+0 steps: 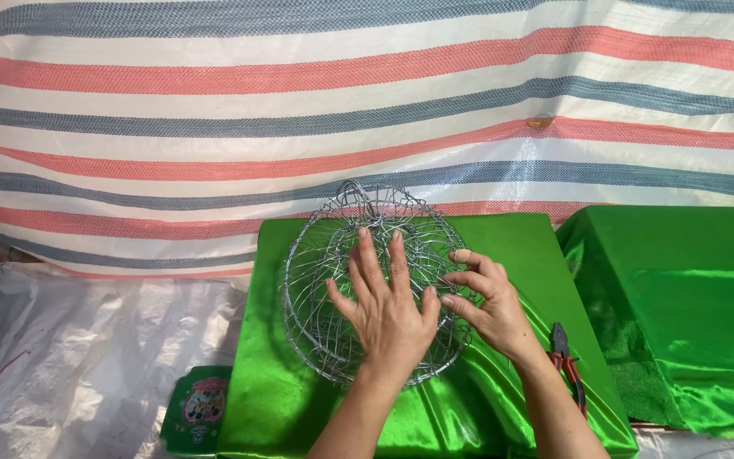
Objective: Assembling a wire birdcage structure by hand and using pliers to secure wires.
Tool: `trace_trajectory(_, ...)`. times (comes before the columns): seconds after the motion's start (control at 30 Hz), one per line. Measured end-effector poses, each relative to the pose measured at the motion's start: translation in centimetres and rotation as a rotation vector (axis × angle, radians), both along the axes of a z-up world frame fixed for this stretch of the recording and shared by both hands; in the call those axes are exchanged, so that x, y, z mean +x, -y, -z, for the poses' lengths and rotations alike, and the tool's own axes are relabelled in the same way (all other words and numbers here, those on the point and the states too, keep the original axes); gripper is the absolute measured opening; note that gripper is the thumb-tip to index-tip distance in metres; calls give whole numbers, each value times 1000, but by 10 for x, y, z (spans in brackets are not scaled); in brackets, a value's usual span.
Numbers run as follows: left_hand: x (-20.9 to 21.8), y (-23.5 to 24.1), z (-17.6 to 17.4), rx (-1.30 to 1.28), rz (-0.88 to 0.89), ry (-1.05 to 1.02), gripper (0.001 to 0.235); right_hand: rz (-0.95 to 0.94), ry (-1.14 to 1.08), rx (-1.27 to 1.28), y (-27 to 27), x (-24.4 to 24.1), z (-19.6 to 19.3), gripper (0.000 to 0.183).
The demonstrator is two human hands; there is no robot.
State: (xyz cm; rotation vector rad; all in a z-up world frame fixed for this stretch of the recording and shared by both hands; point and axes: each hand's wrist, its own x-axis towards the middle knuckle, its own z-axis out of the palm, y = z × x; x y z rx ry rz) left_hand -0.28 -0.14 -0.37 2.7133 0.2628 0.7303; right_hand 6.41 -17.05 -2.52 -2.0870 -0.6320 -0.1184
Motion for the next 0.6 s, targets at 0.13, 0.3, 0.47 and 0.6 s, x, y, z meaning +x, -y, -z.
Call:
trace_trajectory(0.13, 0, 0, 0, 0, 15, 45, 101, 36, 79, -110, -4, -2, -2, 36)
trace_trajectory(0.3, -1, -1, 4, 6, 24, 56, 103, 102, 145, -143, -14, -9, -16, 32)
trace_trajectory(0.47, 0, -1, 4, 6, 29, 68, 104, 129, 185, -153, -19, -16, -21, 23)
trace_trajectory(0.6, 0, 0, 4, 17, 22, 93, 103, 141, 171, -132, -22, -18, -28, 15)
